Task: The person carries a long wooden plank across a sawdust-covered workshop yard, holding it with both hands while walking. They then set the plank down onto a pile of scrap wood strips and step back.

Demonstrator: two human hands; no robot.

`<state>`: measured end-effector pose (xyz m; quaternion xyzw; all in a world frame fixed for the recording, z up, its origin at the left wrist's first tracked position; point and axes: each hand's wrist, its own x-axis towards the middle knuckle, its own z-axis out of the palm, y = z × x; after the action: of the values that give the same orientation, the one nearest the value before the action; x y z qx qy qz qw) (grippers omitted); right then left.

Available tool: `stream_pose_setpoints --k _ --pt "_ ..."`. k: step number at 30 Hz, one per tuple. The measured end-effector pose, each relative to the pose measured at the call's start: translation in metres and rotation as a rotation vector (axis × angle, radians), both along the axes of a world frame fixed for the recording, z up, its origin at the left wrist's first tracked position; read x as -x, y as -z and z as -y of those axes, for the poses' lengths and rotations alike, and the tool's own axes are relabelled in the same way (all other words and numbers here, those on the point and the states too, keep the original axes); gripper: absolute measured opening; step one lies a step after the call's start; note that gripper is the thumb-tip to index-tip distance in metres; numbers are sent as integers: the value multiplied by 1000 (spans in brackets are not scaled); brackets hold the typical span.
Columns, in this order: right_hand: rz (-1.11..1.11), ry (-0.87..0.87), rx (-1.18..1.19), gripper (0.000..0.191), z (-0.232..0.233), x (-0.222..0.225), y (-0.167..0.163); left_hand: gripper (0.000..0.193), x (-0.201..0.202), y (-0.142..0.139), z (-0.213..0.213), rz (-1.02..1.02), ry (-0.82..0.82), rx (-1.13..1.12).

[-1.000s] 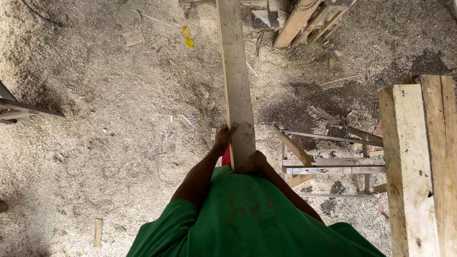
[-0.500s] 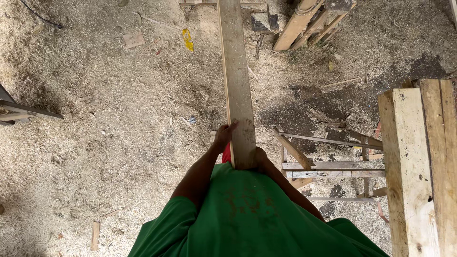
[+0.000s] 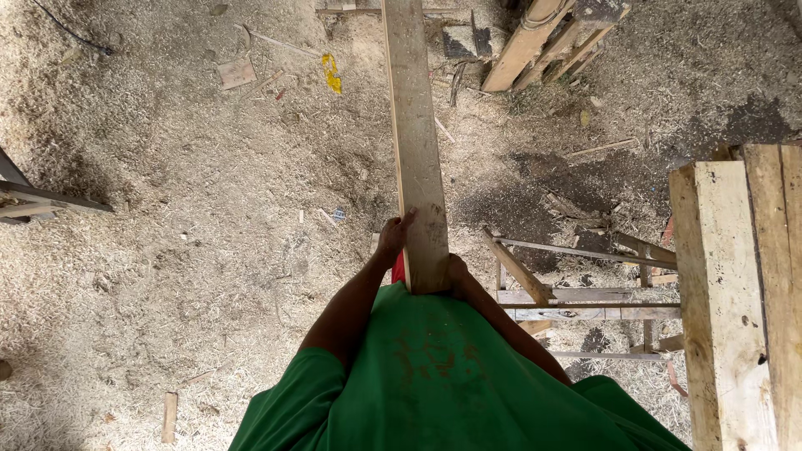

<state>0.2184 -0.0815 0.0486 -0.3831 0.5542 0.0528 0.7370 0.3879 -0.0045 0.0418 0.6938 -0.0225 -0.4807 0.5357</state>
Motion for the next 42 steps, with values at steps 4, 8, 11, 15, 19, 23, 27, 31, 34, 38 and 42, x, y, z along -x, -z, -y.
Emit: stream_pose_setpoints --k 4,8,11,15,19,23,27,31,34,38,42 --pt "46 53 -20 44 7 -10 0 85 5 -2 -8 -78 170 -38" --pt "20 -3 -44 41 14 -21 -1 86 4 1 -13 -105 224 -72" --pt "39 -12 -36 41 17 -29 -1 92 -4 6 -10 -117 212 -117" --pt "112 11 -51 45 21 -39 -1 95 -13 11 -4 -80 231 -135" --pt "108 40 -99 46 24 -40 0 94 -16 14 -1 -99 228 -121" --pt "155 38 -120 48 28 -39 2 92 -14 15 2 -85 225 -120" --pt "135 22 -83 48 33 -45 4 89 -17 17 6 -120 193 -63" --pt "162 6 -105 48 40 -58 2 88 -29 16 13 -96 196 -94" --pt "80 16 -103 48 45 -67 0 89 -38 15 18 -66 226 -127" --pt "96 32 -107 49 50 -74 -2 93 -44 15 25 -101 212 -102" --pt "127 26 -124 50 59 -81 -3 97 -51 15 35 -100 210 -143"
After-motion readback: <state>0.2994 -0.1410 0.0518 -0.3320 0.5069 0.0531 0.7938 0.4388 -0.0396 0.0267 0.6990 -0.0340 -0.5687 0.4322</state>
